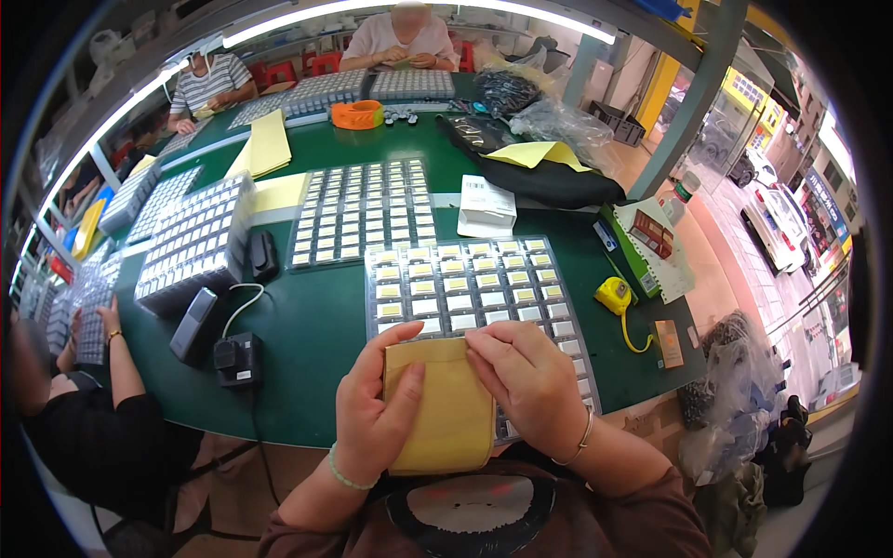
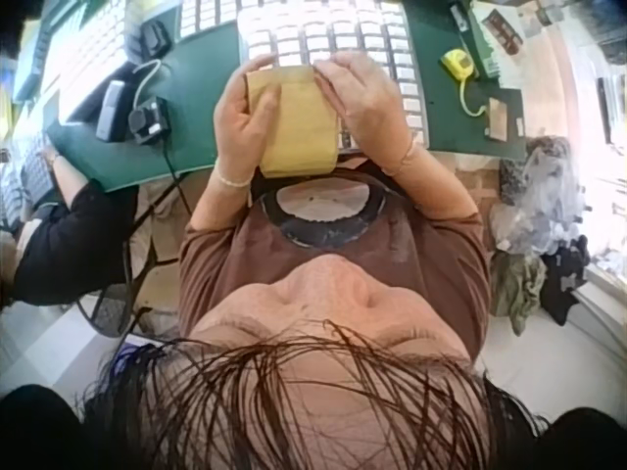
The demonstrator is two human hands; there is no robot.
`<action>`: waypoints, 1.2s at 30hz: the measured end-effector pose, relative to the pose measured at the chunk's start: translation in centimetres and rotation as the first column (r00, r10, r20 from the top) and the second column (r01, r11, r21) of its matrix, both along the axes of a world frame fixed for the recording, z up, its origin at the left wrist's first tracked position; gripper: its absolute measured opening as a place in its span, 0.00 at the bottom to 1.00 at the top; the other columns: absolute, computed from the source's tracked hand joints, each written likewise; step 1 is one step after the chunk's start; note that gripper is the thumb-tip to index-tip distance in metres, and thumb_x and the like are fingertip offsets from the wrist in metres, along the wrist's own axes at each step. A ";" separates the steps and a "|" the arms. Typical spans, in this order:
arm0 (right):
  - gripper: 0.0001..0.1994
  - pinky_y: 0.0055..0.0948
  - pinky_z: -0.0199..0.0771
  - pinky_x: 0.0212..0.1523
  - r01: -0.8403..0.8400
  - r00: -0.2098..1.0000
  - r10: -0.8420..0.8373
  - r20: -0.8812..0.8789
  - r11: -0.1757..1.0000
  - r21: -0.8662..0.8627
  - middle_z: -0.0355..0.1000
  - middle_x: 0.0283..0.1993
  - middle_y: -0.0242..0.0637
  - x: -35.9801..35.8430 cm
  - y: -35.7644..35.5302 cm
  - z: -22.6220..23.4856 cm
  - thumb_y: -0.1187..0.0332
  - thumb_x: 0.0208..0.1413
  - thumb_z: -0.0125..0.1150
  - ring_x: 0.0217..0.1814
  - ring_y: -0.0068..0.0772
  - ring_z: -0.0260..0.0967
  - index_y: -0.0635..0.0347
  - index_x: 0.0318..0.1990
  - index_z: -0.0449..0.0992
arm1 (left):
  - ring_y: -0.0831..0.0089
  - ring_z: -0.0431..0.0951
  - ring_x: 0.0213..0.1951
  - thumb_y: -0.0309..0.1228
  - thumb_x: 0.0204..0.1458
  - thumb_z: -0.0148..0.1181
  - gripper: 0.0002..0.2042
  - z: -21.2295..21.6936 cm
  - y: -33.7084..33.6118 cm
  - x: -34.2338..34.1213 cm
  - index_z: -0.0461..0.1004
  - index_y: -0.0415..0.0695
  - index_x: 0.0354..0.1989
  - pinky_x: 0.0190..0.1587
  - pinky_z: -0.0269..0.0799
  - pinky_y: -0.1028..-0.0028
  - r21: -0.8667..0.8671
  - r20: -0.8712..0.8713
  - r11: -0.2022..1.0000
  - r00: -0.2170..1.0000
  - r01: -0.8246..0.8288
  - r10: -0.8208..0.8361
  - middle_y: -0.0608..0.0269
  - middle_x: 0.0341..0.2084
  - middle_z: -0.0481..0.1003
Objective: The person places small rectangular electronic components into a grid tray. They repeatedly pick up components from a yellow paper stack and insert them into the slots of the tray, working systematically across the grid.
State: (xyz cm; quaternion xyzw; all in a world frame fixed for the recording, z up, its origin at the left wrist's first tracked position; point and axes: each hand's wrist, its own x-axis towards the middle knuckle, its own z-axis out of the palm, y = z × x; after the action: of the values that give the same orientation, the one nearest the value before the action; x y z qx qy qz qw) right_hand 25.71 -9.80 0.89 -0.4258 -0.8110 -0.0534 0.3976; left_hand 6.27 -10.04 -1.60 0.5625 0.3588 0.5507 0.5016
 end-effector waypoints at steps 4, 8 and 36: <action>0.14 0.32 0.79 0.36 0.006 1.000 -0.006 -0.008 0.999 0.031 0.75 0.41 0.40 0.0 0.0 -0.2 0.79 0.47 0.70 0.39 0.39 0.76 0.62 0.43 0.79 | 0.81 0.75 0.45 0.21 0.63 0.52 0.18 0.3 0.1 0.1 0.66 0.36 0.61 0.48 0.72 0.80 -0.069 0.081 0.997 0.996 0.039 -0.034 0.61 0.45 0.77; 0.14 0.29 0.78 0.36 -0.047 0.997 0.050 -0.052 0.997 0.058 0.74 0.40 0.38 0.2 0.2 -0.2 0.78 0.47 0.67 0.40 0.37 0.75 0.64 0.44 0.77 | 0.81 0.76 0.45 0.21 0.63 0.52 0.18 0.1 0.3 -0.1 0.66 0.36 0.61 0.48 0.72 0.81 -0.083 0.083 0.996 0.996 0.026 -0.019 0.61 0.45 0.77; 0.09 0.26 0.73 0.33 0.046 0.888 -0.354 -0.295 0.705 -0.707 0.79 0.27 0.35 5.0 8.6 -2.5 0.67 0.51 0.67 0.28 0.23 0.74 0.65 0.32 0.83 | 0.80 0.77 0.44 0.22 0.64 0.50 0.17 -2.2 1.5 -3.0 0.65 0.36 0.61 0.47 0.74 0.79 -0.191 0.173 0.978 0.984 0.080 -0.046 0.61 0.44 0.77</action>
State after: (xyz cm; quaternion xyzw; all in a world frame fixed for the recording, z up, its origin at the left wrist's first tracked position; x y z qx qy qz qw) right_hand 30.70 -1.24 -1.60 -0.6303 -0.6184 0.2951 0.3650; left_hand 3.30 -8.58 -3.84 0.4728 0.3501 0.5416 0.6005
